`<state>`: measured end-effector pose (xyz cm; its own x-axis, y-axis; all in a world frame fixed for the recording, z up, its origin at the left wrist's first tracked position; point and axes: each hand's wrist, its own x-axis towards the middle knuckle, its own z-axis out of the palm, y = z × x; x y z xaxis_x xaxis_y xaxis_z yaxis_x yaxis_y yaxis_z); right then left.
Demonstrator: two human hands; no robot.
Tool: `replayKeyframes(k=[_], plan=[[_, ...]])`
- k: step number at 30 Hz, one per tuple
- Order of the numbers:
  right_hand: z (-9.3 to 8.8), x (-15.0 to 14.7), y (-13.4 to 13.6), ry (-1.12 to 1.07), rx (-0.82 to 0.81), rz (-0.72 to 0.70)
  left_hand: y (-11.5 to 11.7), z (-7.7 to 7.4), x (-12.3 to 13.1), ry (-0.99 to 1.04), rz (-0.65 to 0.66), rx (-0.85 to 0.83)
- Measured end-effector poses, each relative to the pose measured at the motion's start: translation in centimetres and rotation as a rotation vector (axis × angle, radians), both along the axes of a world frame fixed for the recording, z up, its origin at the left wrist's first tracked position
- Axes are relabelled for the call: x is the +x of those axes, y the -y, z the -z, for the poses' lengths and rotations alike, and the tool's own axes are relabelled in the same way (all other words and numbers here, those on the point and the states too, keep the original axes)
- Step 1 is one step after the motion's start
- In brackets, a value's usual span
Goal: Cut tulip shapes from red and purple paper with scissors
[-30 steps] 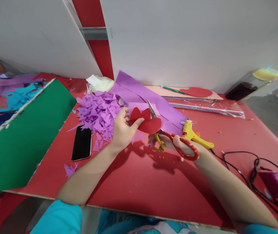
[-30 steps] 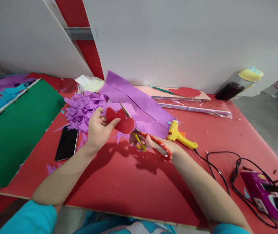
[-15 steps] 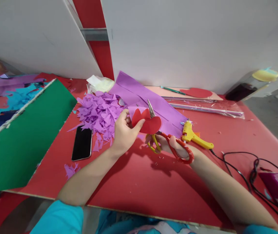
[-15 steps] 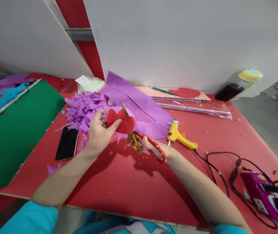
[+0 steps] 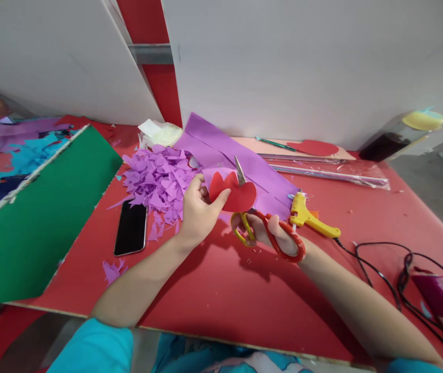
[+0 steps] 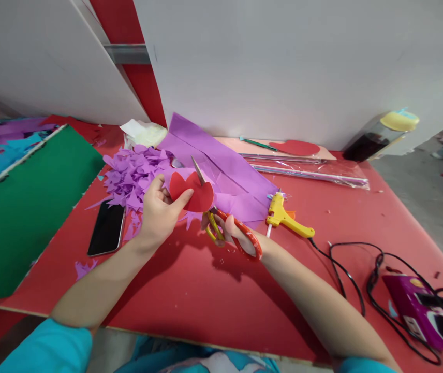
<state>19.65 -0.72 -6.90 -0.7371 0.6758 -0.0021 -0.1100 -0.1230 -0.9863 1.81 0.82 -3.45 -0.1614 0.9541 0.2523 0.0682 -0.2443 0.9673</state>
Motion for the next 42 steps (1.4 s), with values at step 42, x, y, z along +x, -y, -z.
replayKeyframes(k=[42], plan=[[0.9, -1.5, 1.2, -0.047, 0.036, 0.131, -0.1, 1.3, 0.7, 0.095, 0.002, 0.127]])
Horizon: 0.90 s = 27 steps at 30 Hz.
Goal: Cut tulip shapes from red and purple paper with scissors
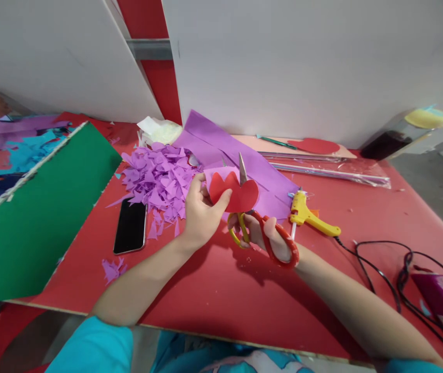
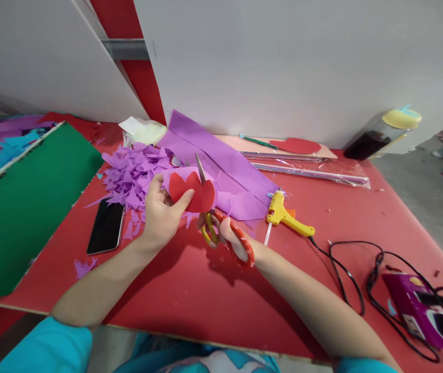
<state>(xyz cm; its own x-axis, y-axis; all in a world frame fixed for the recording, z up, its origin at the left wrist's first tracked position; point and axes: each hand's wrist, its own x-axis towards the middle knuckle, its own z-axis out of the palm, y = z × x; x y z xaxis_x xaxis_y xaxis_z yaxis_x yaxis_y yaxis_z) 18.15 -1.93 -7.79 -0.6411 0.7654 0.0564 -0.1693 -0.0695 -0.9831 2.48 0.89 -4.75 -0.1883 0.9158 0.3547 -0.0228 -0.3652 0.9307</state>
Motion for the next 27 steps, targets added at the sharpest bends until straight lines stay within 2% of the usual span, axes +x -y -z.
replayKeyframes(k=[9, 27], plan=[[1.8, 0.2, 0.2, 0.051, 0.041, 0.054, 0.2, 0.1, 0.2, 0.026, -0.009, -0.010], [1.3, -0.3, 0.6, 0.081, 0.032, 0.090, 0.3, 0.2, 0.4, 0.022, 0.002, -0.037]])
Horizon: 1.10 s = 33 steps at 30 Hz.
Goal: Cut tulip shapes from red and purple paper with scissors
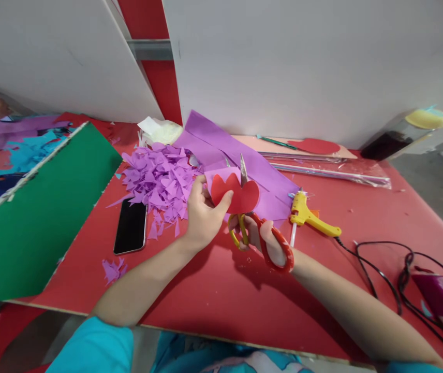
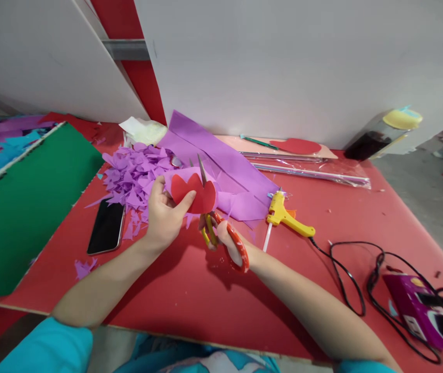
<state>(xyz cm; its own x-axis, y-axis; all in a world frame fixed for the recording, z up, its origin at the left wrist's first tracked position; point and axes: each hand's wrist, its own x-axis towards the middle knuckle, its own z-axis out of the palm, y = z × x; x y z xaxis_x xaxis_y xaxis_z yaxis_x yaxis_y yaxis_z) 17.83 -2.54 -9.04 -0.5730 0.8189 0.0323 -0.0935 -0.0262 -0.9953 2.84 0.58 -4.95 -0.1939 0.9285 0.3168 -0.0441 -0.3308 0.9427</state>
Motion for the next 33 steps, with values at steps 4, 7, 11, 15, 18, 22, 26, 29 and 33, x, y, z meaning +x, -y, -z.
replayKeyframes(k=[4, 7, 11, 15, 18, 22, 26, 29, 33], plan=[[0.13, -0.23, 0.22, -0.024, -0.022, 0.027, -0.05, 0.15, 0.04, 0.005, -0.004, -0.002], [0.31, -0.24, 0.37, -0.001, -0.040, 0.059, -0.09, 0.24, 0.04, -0.002, -0.009, -0.007], [0.61, -0.17, 0.49, 0.018, -0.062, 0.071, -0.12, 0.30, 0.03, -0.003, 0.000, -0.032], [0.77, -0.23, 0.55, 0.001, -0.065, 0.077, -0.16, 0.36, 0.07, 0.000, 0.003, -0.038], [0.65, -0.39, 0.58, -0.009, -0.118, 0.087, -0.19, 0.35, 0.06, -0.015, 0.001, -0.043], [0.51, -0.59, 0.53, -0.026, -0.167, 0.086, -0.21, 0.33, -0.03, -0.019, 0.000, -0.042], [0.52, -0.61, 0.54, -0.031, -0.179, 0.096, -0.28, 0.41, -0.06, -0.009, 0.006, -0.054], [0.50, -0.62, 0.63, -0.034, -0.182, 0.115, -0.37, 0.50, -0.05, -0.011, 0.005, -0.054], [0.62, -0.74, 0.64, -0.027, -0.176, 0.120, -0.43, 0.52, -0.08, -0.004, 0.017, -0.049]])
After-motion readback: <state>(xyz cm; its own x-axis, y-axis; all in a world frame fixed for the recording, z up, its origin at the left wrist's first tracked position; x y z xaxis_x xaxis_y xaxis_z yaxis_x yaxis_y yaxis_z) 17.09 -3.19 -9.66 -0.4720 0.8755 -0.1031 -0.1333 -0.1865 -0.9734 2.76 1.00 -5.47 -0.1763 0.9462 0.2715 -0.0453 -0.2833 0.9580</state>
